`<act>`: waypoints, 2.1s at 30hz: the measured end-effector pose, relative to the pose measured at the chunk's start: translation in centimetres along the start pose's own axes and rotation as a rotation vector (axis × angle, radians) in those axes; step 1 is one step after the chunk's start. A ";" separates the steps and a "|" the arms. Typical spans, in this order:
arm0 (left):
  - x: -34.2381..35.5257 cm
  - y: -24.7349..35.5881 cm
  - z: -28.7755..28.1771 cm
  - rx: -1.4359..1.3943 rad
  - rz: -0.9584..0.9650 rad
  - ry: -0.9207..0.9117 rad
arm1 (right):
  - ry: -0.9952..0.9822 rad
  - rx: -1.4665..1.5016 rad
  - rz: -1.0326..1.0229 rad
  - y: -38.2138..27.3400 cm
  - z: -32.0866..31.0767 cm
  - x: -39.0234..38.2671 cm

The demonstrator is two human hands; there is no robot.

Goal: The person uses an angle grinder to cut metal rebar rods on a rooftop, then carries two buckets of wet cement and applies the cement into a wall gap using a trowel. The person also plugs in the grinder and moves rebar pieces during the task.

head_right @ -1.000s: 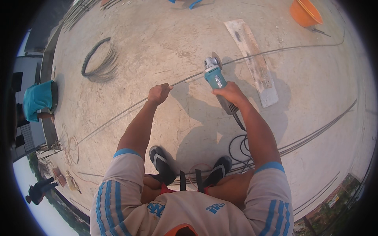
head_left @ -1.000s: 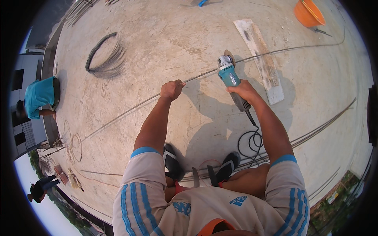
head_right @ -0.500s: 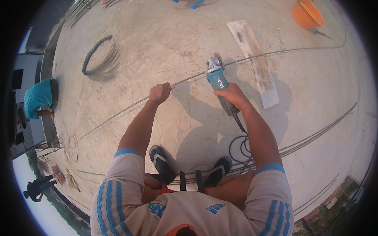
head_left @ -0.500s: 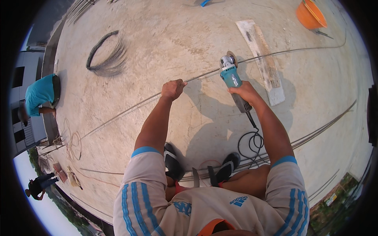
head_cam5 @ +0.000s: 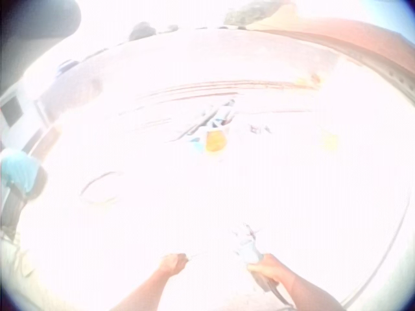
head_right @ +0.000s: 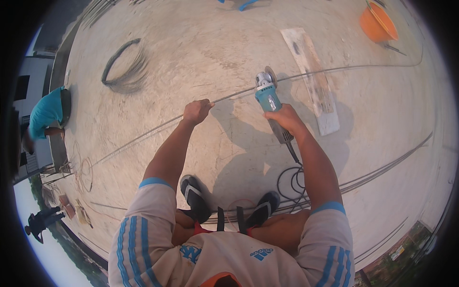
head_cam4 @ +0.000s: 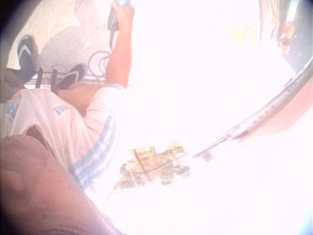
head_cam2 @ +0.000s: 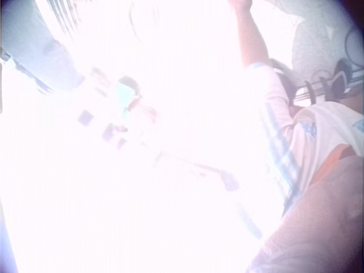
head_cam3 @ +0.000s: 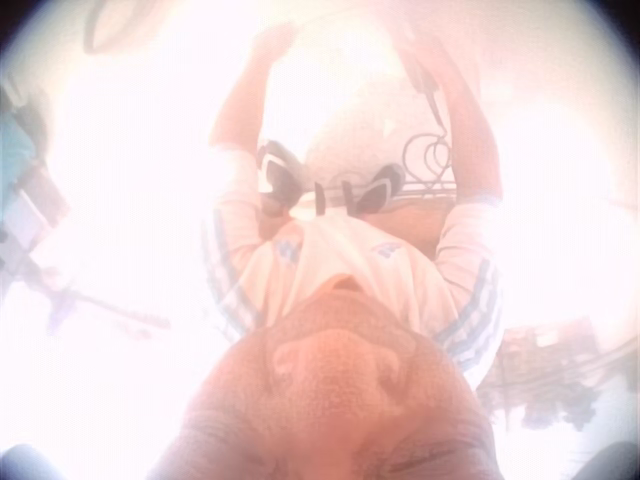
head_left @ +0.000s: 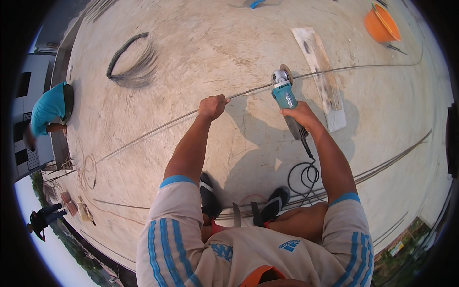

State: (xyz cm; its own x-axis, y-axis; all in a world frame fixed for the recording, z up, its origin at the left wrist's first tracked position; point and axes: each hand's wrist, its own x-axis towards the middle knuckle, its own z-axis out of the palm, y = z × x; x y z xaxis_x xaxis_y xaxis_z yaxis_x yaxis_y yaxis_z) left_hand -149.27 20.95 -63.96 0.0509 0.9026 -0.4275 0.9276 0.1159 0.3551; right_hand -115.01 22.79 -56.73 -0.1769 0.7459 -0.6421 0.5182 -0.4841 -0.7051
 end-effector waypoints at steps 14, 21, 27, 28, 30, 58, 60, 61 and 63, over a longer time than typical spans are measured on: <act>0.2 0.1 0.0 0.039 -0.015 -0.021 | 0.013 -0.013 0.008 0.1 0.1 -0.3; -0.3 0.2 0.0 0.040 -0.014 -0.018 | 0.012 -0.046 0.041 -0.9 0.2 0.0; -0.5 0.4 0.0 0.034 -0.011 -0.030 | 0.016 -0.008 0.036 0.1 0.2 0.1; -0.5 0.3 0.0 0.027 -0.020 -0.030 | 0.009 -0.010 0.024 0.0 0.2 0.0; -0.4 0.1 0.2 0.020 -0.024 -0.033 | 0.000 -0.012 0.002 -0.6 0.3 -0.2; -2.4 24.5 -3.0 -0.975 0.248 0.152 | 0.167 0.500 -0.263 -4.5 -3.0 -4.0; -2.9 25.0 -3.3 -0.971 0.245 0.206 | 0.182 0.509 -0.277 -4.5 -3.0 -4.1; -3.0 25.2 -3.5 -0.959 0.243 0.207 | 0.190 0.514 -0.284 -4.4 -3.0 -4.1; -3.5 25.5 -4.0 -0.936 0.238 0.211 | 0.164 0.523 -0.254 -4.3 -3.1 -4.0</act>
State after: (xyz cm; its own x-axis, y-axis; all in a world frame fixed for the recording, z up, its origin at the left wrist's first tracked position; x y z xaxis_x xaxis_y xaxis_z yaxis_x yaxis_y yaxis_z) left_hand -127.28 22.43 -50.05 0.0467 0.9897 -0.1354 0.2304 0.1212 0.9655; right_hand -113.92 23.33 -50.14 -0.0881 0.9085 -0.4086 -0.0110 -0.4110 -0.9116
